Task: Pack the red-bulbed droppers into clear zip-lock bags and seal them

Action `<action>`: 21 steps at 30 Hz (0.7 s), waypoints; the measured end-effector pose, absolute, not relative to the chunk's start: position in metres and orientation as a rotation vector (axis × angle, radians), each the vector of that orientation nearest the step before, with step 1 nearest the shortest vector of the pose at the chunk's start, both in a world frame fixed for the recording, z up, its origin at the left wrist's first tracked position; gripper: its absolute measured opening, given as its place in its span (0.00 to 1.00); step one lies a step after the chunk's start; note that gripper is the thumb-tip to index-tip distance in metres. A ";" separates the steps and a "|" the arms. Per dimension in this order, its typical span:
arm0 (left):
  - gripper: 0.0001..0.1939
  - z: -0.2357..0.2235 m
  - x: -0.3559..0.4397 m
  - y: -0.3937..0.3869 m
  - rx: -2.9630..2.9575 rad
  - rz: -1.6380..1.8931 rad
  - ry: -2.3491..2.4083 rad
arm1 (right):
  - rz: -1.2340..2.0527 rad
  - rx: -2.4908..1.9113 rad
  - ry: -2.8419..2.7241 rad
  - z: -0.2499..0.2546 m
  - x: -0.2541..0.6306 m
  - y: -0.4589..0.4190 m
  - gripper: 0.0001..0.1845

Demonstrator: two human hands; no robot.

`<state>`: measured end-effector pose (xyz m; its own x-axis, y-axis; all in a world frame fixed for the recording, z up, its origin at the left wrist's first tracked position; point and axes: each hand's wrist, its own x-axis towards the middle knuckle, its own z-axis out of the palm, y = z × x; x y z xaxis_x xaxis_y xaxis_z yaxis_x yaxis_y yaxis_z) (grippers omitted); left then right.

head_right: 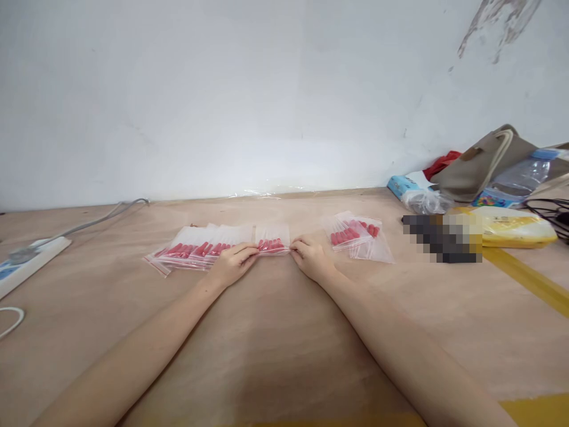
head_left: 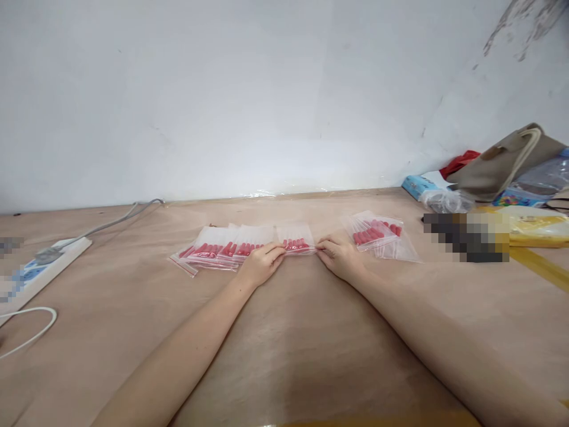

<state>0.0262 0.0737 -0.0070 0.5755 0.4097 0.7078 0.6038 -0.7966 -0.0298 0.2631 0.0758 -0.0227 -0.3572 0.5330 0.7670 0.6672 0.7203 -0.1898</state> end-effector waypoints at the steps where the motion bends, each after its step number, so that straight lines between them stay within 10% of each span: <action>1: 0.08 -0.007 0.025 0.074 -2.529 -1.017 -0.819 | -0.227 -0.920 -2.070 -0.022 0.263 0.075 0.07; 21: 0.10 -0.007 0.026 0.072 -2.508 -0.845 -0.796 | -0.618 -0.848 -2.264 -0.009 0.228 0.066 0.09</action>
